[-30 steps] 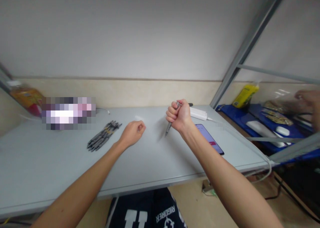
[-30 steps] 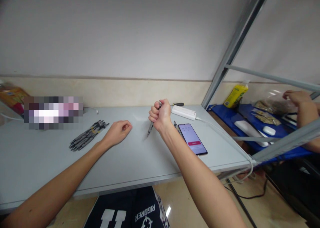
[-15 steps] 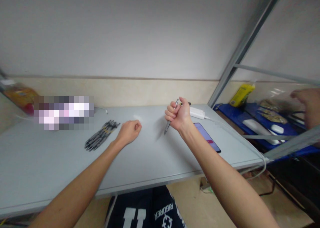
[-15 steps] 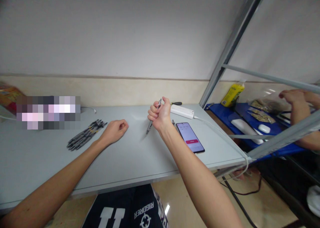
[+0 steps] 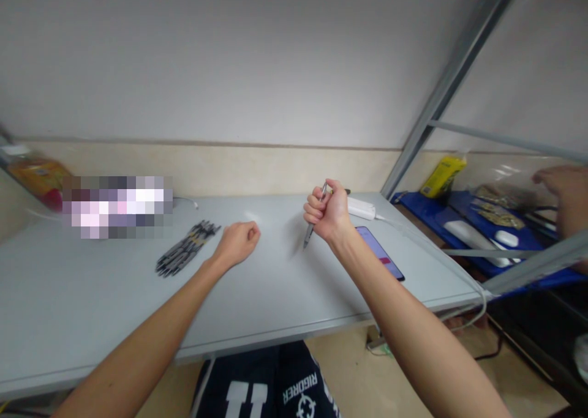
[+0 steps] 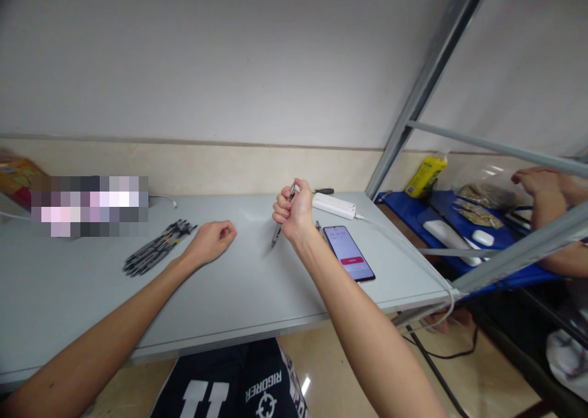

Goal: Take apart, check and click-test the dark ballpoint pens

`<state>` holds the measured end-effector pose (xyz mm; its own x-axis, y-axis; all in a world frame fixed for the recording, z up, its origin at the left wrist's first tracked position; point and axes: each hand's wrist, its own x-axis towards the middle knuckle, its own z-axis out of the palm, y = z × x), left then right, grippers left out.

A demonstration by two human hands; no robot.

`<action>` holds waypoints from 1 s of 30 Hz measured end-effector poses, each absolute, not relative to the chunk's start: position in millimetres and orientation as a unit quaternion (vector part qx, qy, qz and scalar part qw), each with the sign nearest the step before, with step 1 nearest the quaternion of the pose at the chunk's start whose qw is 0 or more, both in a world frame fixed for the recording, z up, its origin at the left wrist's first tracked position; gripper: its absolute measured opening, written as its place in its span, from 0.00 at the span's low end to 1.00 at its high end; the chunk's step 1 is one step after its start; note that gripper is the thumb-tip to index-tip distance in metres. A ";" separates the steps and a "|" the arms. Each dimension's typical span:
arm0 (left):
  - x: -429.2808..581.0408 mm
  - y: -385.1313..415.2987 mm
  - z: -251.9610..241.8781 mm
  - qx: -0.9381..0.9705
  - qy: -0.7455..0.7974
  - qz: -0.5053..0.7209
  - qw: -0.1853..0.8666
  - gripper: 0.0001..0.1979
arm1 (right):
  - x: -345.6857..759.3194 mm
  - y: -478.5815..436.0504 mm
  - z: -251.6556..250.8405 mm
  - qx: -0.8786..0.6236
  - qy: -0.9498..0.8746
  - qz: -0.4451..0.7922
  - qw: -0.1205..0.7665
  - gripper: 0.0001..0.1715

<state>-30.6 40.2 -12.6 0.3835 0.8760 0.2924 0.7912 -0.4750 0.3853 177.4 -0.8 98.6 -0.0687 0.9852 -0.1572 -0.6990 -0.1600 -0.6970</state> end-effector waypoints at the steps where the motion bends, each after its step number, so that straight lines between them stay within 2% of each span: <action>1: -30.6 40.3 -12.8 0.827 0.504 0.233 0.090 0.09 | 177.2 -0.9 98.3 -0.313 -0.229 0.695 0.605 0.21; 7: -29.9 39.9 -12.0 0.829 0.504 0.226 0.086 0.09 | 176.0 -1.9 97.1 -0.316 -0.245 0.690 0.603 0.18; 20: -28.3 38.0 -8.5 0.827 0.511 0.219 0.084 0.10 | 181.1 -3.1 95.5 -0.314 -0.253 0.678 0.614 0.20; 25: -28.6 38.8 -9.0 0.827 0.510 0.219 0.085 0.10 | 182.2 -2.6 94.1 -0.321 -0.258 0.675 0.613 0.17; 30: -29.4 40.3 -12.1 0.827 0.510 0.222 0.083 0.10 | 181.4 -3.7 93.9 -0.321 -0.254 0.681 0.607 0.18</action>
<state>-29.4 40.3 -12.1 0.3822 0.8799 0.2822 0.8063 -0.4667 0.3634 181.4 -3.7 93.9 -0.0564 0.9901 -0.1287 -0.6649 -0.1334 -0.7349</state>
